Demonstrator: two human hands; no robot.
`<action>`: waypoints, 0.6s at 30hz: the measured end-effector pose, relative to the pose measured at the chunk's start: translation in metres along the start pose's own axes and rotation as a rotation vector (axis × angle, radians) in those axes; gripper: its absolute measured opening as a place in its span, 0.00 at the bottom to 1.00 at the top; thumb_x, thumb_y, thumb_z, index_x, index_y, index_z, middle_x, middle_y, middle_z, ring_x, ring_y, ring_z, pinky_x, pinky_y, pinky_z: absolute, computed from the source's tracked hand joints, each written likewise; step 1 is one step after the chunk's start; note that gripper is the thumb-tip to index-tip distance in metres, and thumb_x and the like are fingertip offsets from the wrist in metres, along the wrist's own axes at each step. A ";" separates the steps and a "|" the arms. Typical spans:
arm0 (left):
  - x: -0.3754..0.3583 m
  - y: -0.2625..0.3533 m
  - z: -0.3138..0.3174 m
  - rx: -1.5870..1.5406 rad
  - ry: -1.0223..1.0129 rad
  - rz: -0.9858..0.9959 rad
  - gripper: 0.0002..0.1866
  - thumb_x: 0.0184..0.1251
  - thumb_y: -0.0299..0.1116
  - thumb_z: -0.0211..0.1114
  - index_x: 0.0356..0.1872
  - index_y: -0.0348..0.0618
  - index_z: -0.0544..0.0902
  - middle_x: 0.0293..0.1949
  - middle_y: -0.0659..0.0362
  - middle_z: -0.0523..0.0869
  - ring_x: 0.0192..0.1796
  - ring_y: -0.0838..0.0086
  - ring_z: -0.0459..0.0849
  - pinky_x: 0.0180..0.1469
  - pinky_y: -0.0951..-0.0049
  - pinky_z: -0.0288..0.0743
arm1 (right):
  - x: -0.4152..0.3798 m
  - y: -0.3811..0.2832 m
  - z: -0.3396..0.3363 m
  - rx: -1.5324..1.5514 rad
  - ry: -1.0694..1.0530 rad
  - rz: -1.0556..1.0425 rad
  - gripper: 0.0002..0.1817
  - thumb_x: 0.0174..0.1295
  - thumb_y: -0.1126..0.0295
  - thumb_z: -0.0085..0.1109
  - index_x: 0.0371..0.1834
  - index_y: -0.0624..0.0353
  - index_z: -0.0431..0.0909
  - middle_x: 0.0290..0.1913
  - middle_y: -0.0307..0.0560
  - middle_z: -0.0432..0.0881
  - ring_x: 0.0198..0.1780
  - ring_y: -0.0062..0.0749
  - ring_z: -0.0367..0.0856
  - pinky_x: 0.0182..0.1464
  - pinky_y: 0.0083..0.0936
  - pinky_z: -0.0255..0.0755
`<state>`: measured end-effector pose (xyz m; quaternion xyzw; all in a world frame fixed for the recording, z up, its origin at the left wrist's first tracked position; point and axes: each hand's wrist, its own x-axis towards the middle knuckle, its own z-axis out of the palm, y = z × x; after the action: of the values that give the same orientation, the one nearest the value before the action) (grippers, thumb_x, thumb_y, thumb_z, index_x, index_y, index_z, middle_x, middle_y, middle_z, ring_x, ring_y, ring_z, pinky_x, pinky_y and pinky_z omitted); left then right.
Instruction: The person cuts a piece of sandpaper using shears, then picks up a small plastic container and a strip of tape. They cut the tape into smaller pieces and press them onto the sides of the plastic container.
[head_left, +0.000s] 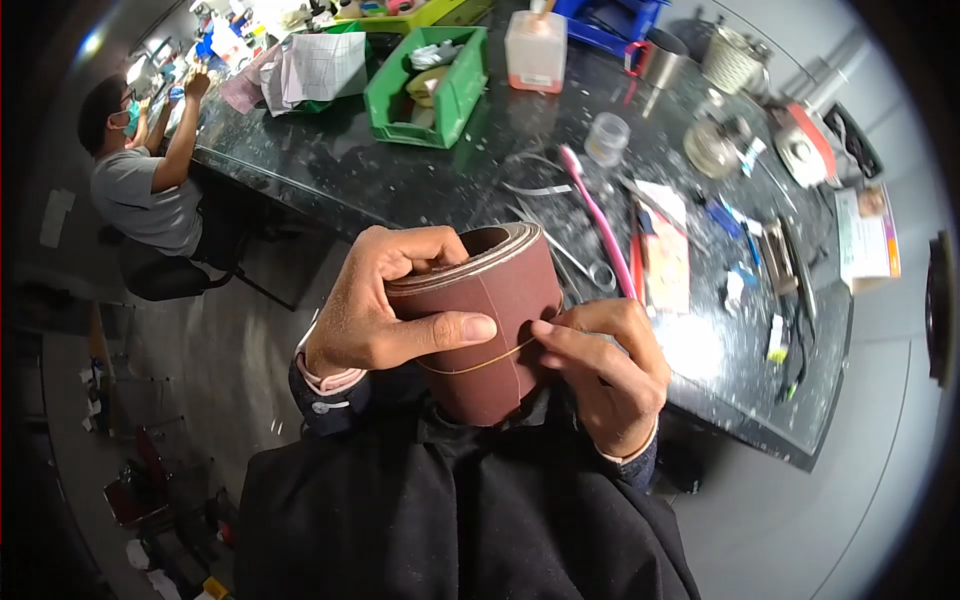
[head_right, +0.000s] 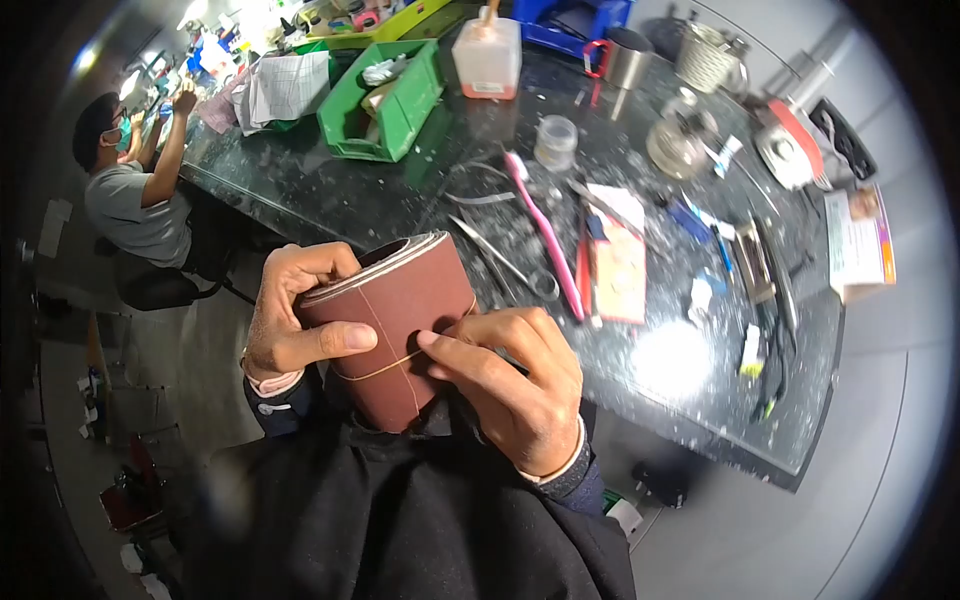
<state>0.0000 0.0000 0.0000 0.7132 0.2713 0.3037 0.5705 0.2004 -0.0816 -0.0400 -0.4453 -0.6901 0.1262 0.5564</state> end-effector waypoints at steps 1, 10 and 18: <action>0.005 0.000 -0.002 -0.017 -0.008 -0.028 0.11 0.53 0.31 0.71 0.29 0.37 0.77 0.24 0.63 0.81 0.30 0.87 0.76 0.34 0.84 0.68 | 0.004 0.003 0.002 -0.043 0.006 -0.037 0.13 0.42 0.78 0.65 0.34 0.53 0.84 0.30 0.39 0.79 0.32 0.31 0.77 0.34 0.24 0.70; -0.046 0.026 0.130 0.082 -0.161 -0.165 0.11 0.50 0.32 0.71 0.28 0.37 0.79 0.24 0.65 0.80 0.29 0.88 0.74 0.32 0.84 0.66 | -0.113 -0.050 -0.072 -0.192 -0.011 -0.090 0.10 0.40 0.77 0.62 0.27 0.55 0.73 0.29 0.40 0.75 0.28 0.32 0.72 0.29 0.25 0.68; -0.056 0.015 0.145 0.200 -0.173 -0.108 0.11 0.53 0.32 0.71 0.28 0.36 0.80 0.24 0.65 0.81 0.29 0.88 0.75 0.33 0.84 0.69 | -0.142 -0.050 -0.072 -0.395 -0.093 -0.056 0.11 0.39 0.80 0.57 0.27 0.58 0.69 0.28 0.43 0.69 0.30 0.36 0.70 0.30 0.28 0.67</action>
<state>0.0707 -0.1385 -0.0158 0.7743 0.2879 0.1813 0.5335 0.2380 -0.2407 -0.0741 -0.5203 -0.7385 -0.0067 0.4289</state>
